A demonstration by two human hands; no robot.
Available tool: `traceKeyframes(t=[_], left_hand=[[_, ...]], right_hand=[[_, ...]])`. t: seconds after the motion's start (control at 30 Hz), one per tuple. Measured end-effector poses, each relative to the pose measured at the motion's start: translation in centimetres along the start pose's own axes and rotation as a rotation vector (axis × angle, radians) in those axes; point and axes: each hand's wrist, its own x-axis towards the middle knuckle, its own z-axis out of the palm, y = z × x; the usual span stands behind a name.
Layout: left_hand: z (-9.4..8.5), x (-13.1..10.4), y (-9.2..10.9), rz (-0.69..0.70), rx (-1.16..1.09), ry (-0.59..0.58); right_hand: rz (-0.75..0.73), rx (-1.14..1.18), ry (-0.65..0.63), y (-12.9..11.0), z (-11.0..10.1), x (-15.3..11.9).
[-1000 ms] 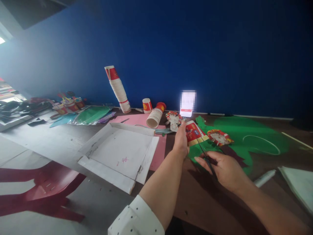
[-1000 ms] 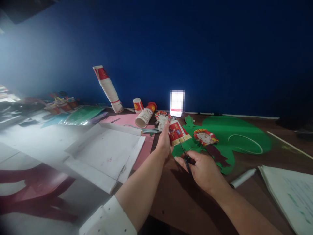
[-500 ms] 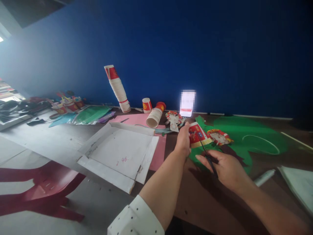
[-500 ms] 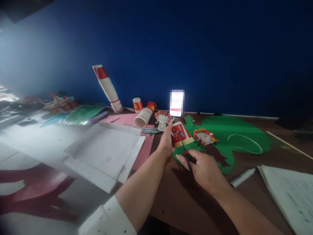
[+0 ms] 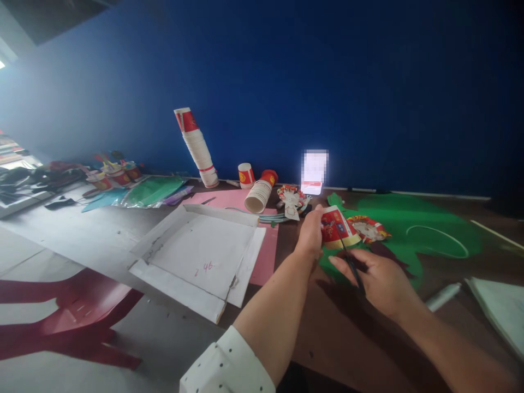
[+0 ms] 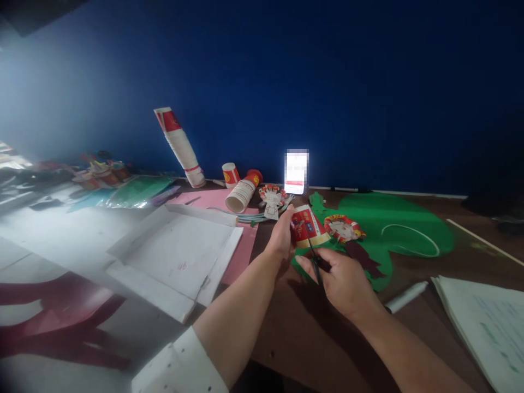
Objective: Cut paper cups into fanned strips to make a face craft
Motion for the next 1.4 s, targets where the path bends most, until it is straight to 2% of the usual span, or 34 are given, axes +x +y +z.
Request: traceKeyframes(t=[0.33,0.73,0.9,1.17,1.4], left_hand=[[0.3,0.0,0.0,0.014,0.033,-0.082],[0.7,-0.6,0.4,0.022,0.035,-0.049],[0.7,-0.6,0.4,-0.002,0.02,-0.073],[1.2,-1.3,1.0,-0.042,0.025,-0.019],[0.7,-0.7,0.5,-0.025,0.034,-0.07]], right_hand=[[-0.007,-0.031,0.007,0.1,0.2,0.1],[0.015,-0.003,0.018,0.0,0.1,0.2],[0.012,0.006,0.005,0.1,0.2,0.2],[0.007,0.012,0.002,-0.2,0.1,0.2],[-0.005,0.052,0.01,-0.1,0.1,0.1]])
